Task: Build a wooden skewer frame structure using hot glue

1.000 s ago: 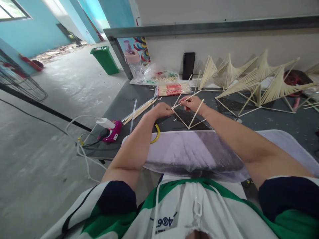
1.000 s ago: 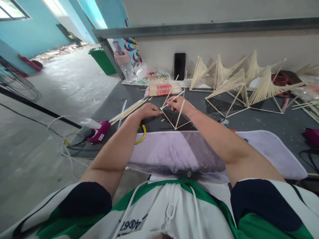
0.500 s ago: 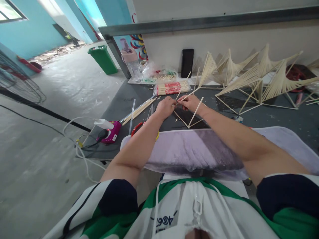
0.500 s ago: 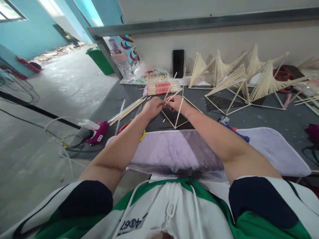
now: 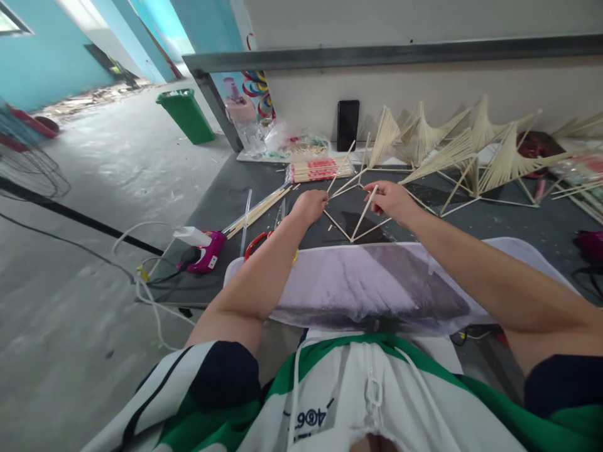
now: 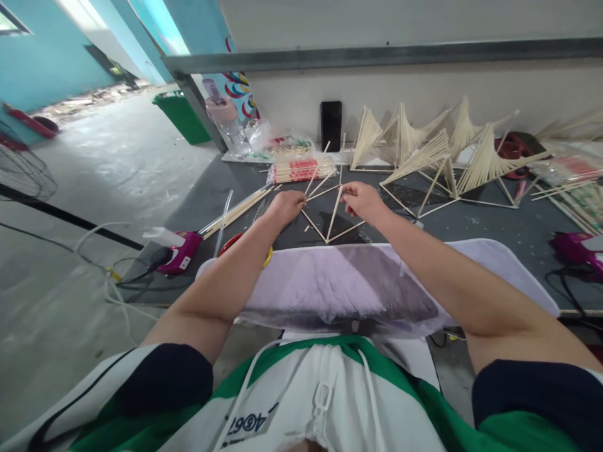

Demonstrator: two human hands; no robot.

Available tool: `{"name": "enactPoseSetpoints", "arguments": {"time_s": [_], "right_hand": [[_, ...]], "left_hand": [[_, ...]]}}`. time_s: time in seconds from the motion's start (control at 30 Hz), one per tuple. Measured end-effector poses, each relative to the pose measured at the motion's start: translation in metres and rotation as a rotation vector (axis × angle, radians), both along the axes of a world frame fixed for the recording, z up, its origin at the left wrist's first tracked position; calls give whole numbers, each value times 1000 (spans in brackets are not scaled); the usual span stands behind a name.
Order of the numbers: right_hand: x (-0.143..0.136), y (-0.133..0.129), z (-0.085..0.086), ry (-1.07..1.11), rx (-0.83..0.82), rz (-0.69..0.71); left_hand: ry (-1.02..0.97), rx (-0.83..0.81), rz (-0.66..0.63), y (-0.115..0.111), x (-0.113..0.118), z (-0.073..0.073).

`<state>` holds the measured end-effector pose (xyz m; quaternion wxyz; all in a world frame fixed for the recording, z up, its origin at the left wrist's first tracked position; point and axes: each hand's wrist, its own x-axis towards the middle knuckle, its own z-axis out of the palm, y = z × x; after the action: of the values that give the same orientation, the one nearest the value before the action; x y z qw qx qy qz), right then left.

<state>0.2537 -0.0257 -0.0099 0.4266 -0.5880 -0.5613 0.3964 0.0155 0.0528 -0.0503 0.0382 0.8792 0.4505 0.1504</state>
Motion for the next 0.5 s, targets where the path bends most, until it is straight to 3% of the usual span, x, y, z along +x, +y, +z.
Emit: {"name": "enactPoseSetpoints", "arguments": {"time_s": [0.13, 0.3, 0.5], "right_hand": [[15, -43, 8, 13, 13, -28], [12, -83, 8, 56, 49, -45], [-11, -87, 20, -22, 147, -112]], "left_hand": [[14, -7, 5, -1, -1, 3], [17, 12, 1, -1, -3, 5], [17, 71, -24, 3, -4, 1]]}}
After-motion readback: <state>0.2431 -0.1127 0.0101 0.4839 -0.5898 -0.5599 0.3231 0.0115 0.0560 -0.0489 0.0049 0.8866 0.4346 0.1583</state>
